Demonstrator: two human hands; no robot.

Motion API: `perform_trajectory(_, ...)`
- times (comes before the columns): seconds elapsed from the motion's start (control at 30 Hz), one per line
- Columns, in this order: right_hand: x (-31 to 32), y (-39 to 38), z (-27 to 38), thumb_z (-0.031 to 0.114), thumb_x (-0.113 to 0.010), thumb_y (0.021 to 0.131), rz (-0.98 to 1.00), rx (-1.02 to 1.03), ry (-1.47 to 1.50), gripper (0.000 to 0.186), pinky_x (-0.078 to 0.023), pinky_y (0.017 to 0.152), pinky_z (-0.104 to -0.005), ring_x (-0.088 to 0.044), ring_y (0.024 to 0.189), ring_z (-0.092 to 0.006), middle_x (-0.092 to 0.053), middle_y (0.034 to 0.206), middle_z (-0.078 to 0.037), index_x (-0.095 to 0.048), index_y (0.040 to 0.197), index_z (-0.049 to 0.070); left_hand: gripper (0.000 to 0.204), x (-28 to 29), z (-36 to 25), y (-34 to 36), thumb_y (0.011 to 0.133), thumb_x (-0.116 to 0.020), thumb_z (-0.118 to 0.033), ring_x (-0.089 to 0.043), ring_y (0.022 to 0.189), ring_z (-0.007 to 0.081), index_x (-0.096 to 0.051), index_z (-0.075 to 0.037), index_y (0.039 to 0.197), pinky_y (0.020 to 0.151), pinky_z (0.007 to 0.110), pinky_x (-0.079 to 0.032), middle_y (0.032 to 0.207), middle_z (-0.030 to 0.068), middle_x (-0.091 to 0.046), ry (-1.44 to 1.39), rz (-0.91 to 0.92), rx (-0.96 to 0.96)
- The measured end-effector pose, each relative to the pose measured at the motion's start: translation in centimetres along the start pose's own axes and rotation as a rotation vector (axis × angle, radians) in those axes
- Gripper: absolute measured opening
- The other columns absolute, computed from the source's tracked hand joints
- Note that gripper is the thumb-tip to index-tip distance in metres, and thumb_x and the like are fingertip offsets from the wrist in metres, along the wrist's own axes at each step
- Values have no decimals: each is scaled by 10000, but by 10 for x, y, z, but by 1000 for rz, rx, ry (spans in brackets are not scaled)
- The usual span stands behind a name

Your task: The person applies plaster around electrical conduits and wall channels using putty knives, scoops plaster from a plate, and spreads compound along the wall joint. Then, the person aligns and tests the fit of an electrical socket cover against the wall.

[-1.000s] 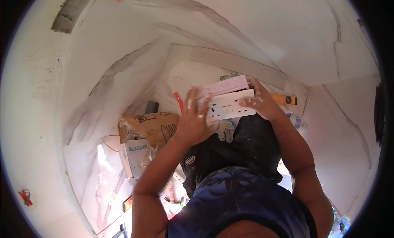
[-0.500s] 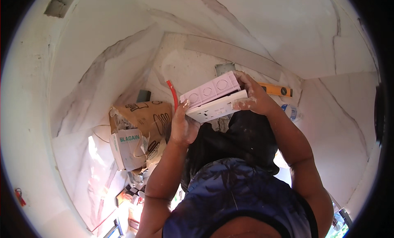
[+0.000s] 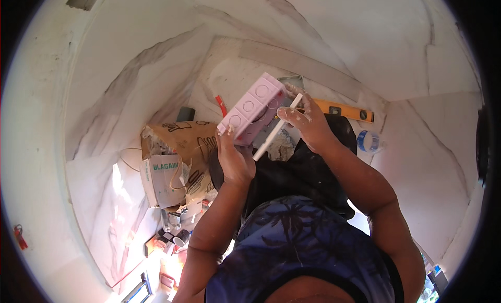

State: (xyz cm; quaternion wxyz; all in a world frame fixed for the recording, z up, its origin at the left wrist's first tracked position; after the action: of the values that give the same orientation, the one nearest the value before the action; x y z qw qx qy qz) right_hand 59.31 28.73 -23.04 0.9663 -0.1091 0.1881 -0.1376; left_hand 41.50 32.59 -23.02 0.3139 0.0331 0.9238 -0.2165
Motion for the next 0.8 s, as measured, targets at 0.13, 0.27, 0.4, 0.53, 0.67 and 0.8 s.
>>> perform_trajectory(0.13, -1, -1, -4, 234, -675, 877, 59, 78, 40, 702, -500, 834, -304, -593, 986, -159, -585, 1103, -114, -312, 1416, -31, 532, -9, -11, -1, 924, -432, -413, -524, 1185, 274, -439, -84, 1343, 966, 433, -426, 1323, 117, -517, 74, 79, 77)
perform_trajectory(0.27, 6, 8, -13, 232, -632, 877, 25, -91, 62, 630, -487, 845, -318, -562, 996, -160, -550, 1142, -93, -374, 1412, 21, 533, -10, -12, 0, 934, -403, -432, -528, 1175, 271, -449, -85, 1335, 941, 433, -439, 1329, 107, -513, 52, -8, 138)
perform_trajectory(0.4, 12, 20, -15, 228, -616, 867, 100, -148, 254, 610, -462, 884, -326, -540, 1019, -156, -546, 1141, -63, -396, 1409, 54, 550, -11, -10, 6, 940, -371, -478, -537, 1146, 266, -454, -102, 1333, 901, 434, -457, 1314, 87, -522, -112, 48, 274)
perform_trajectory(0.53, 13, 23, -16, 217, -601, 875, 107, -171, 317, 586, -462, 882, -327, -551, 1006, -152, -554, 1116, -54, -399, 1405, 65, 553, 3, -5, 7, 943, -366, -499, -530, 1151, 257, -457, -115, 1330, 884, 410, -462, 1301, 78, -526, -161, 68, 280)
perform_trajectory(0.67, 17, 25, -15, 202, -558, 903, 35, -195, 369, 439, -474, 864, -336, -573, 959, -148, -571, 1056, -40, -470, 1312, 71, 467, 45, 13, 32, 933, -465, -409, -574, 1091, 268, -481, -100, 1283, 842, 428, -517, 1249, 96, -553, -91, -43, 124)
perform_trajectory(0.8, 26, 30, -15, 209, -529, 927, -78, -201, 433, 334, -499, 824, -329, -599, 881, -148, -584, 1022, -32, -494, 1230, 74, 501, 90, 23, 91, 867, -631, -277, -520, 1127, 300, -457, -11, 1254, 891, 458, -454, 1272, 197, -472, 641, -181, -374)
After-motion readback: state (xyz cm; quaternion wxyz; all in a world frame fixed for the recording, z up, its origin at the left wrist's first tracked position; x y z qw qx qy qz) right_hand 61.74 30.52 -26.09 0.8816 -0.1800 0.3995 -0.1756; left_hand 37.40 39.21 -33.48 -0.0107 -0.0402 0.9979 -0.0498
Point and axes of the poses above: each hand's wrist, its own y-axis towards the middle knuckle, its own x-axis out of the back of the hand, z = x × y, the point moved 3 cm from there along y, towards the middle knuckle
